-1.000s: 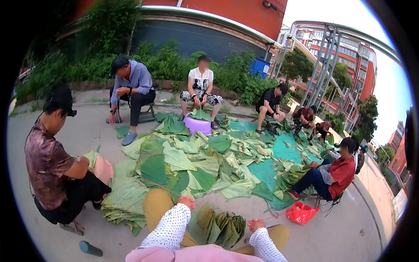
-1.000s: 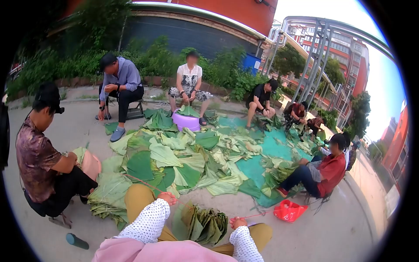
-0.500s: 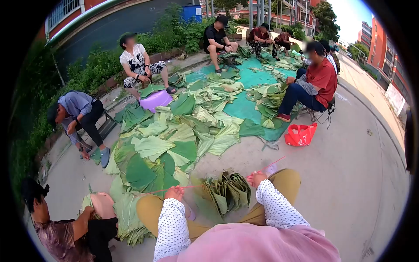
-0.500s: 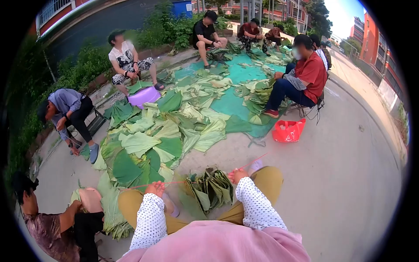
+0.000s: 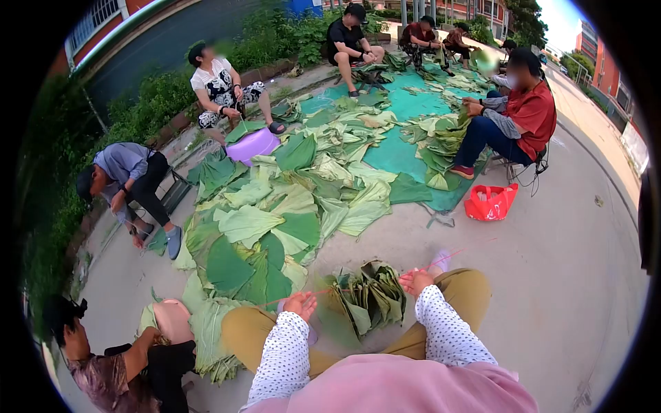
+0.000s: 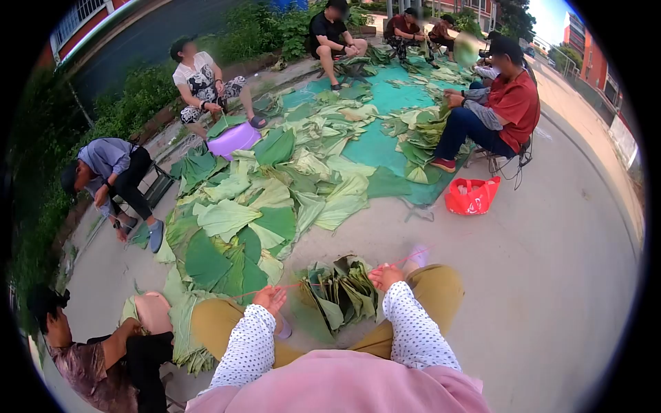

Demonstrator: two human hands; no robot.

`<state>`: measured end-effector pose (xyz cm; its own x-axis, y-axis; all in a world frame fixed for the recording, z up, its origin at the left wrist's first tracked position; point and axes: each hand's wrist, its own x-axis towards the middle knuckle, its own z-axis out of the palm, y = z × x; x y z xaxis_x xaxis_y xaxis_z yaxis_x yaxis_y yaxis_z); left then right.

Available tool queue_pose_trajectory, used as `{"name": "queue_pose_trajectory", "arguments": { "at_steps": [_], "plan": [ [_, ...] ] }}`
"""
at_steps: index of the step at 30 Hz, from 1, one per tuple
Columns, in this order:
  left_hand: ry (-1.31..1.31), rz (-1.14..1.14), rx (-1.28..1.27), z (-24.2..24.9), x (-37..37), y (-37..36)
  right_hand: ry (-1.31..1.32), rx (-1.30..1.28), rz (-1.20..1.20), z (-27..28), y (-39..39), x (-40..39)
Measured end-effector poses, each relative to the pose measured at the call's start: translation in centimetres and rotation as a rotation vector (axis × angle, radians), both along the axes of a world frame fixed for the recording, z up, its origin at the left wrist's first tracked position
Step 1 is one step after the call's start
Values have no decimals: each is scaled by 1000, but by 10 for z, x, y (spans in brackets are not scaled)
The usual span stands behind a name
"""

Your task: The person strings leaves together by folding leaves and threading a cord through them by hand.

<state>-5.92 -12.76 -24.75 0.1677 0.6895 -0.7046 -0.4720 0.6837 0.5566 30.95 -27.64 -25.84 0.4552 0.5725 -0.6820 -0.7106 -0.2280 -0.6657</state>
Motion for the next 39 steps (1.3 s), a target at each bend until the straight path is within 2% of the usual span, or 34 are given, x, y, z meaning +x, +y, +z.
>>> {"name": "queue_pose_trajectory", "arguments": {
  "at_steps": [4,7,11,12,13,14,16,19,21,22,24,25,27,28,29,31,33,35,36,37,39],
  "plan": [
    [-40,-7,52,-19,3,5,-11,-7,58,10,-4,-3],
    [-50,-75,86,-8,7,1,-48,-26,77,7,-6,-1],
    [-33,-153,143,3,12,-6,80,130,147,23,-20,-2],
    [18,-138,194,3,15,-5,-95,17,164,40,-18,-13],
    [99,-79,219,9,18,-5,-115,35,161,38,-17,-13],
    [162,-42,263,20,22,-8,-192,15,159,44,-18,-14],
    [172,-74,292,28,27,-7,-183,18,109,40,-20,-10],
    [176,-111,400,72,44,-14,-161,15,-6,44,-22,-3],
    [185,-164,659,112,60,-29,-115,-15,-128,37,-28,4],
    [181,-175,657,137,69,-45,-116,-19,-139,34,-30,7],
    [195,-303,953,180,83,-69,-61,-49,-164,30,-29,12],
    [190,-308,958,188,86,-67,-63,-45,-170,29,-29,14],
    [255,-318,1145,197,90,-59,63,-31,-108,26,-27,15],
    [265,-278,1010,204,93,-47,86,-34,-100,28,-24,11],
    [272,-282,1009,209,92,-48,94,-35,-99,30,-26,3],
    [267,-339,1117,228,102,-48,41,78,34,38,-21,-2],
    [244,-341,1167,239,111,-54,68,111,3,43,-18,-4],
    [281,-343,1103,231,111,-36,117,91,-54,28,-19,-2],
    [345,-337,976,232,107,-31,109,71,-14,27,-19,1],
    [340,-336,993,238,110,-31,103,86,-18,35,-13,3],
    [289,-442,1215,241,107,-44,4,144,44,44,-16,-10]
  ]
}}
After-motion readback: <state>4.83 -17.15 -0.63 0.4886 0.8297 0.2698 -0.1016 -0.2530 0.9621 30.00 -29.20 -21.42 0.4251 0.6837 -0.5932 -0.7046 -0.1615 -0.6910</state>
